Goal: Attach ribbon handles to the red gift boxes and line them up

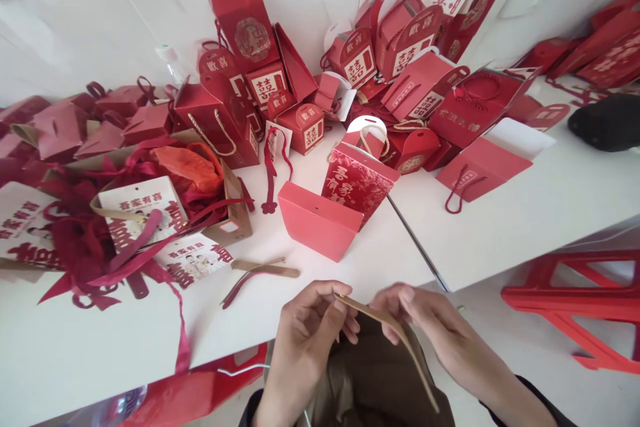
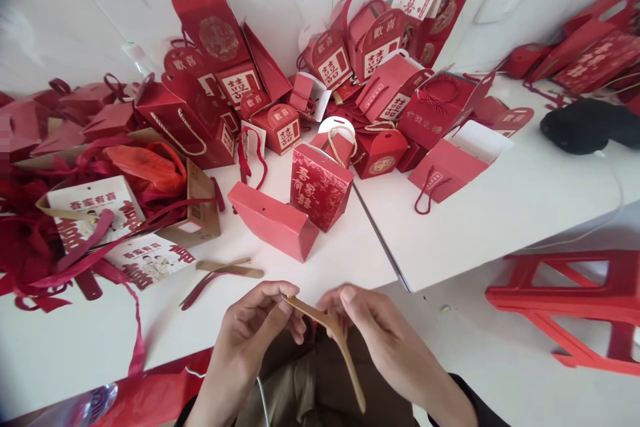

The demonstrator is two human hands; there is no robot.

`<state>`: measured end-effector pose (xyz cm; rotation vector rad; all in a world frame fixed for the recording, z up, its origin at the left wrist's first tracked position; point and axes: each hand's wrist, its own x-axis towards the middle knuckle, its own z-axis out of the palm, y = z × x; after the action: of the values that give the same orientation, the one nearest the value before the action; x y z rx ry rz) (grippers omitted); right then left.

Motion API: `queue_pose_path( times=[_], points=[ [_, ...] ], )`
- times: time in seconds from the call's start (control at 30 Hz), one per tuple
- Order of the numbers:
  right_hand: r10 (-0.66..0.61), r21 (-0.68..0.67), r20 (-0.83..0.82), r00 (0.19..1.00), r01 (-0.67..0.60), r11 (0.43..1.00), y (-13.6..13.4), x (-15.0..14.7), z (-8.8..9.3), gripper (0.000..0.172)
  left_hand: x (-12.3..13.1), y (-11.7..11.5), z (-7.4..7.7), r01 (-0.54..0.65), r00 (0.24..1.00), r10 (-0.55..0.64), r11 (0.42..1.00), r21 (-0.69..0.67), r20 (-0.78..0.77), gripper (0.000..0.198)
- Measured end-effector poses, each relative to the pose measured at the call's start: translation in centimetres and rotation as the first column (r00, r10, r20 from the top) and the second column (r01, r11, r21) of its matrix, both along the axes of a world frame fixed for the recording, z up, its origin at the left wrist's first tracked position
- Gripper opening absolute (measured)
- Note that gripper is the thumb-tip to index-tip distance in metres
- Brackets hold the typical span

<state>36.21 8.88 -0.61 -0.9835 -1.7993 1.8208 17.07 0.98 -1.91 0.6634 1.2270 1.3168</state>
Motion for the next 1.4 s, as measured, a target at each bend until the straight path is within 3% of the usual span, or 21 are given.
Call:
queue_pose_path(
  times=[0.1,0.27,0.4,0.63,0.93,1.2,1.3,1.4],
  points=[
    [-0.028,0.032,-0.002,1.000,0.028,0.999,-0.1,-0.5,-0.9,0.027,0.4,0.0,-0.2,0.010,0.999,-0.009,1.000,-0.005,0.042,0.029],
    [0.037,0.338,-0.015,0.999,-0.030,0.941,-0.7,-1.5,-1.3,0.029,1.3,0.2,-0.2,-0.031,0.994,0.032,0.999,-0.006,0.109,0.032],
    [0.066,0.431,-0.014,0.998,-0.054,0.901,-0.9,-1.5,-2.0,0.040,1.3,0.5,-0.2,-0.009,0.993,0.012,1.000,-0.025,0.116,0.031],
    [-0.011,0.456,-0.022,1.000,0.020,0.890,-0.9,-1.3,-2.8,0.029,1.1,1.1,-0.1,0.004,1.000,-0.001,0.993,-0.116,0.023,0.024],
    [-0.069,0.458,-0.013,0.998,0.067,0.886,-1.3,-1.7,-3.2,0.015,1.6,-0.2,-1.9,-0.036,0.997,0.025,0.987,-0.158,-0.070,0.029],
    [-0.093,0.518,0.064,0.994,0.047,0.854,-0.6,-2.0,-3.0,0.012,2.1,0.6,-2.3,-0.039,0.982,0.003,0.982,-0.184,-0.191,0.031],
    [-0.142,0.509,0.037,0.989,0.104,0.854,-0.2,-1.8,-2.7,0.010,1.6,0.7,-1.3,-0.034,0.912,-0.007,0.995,-0.094,-0.410,0.024],
    [-0.218,0.469,-0.023,0.976,0.203,0.859,0.0,-1.6,-2.1,0.009,-1.1,1.7,1.2,-0.152,0.654,0.259,0.965,0.212,-0.711,0.015]
  ],
)
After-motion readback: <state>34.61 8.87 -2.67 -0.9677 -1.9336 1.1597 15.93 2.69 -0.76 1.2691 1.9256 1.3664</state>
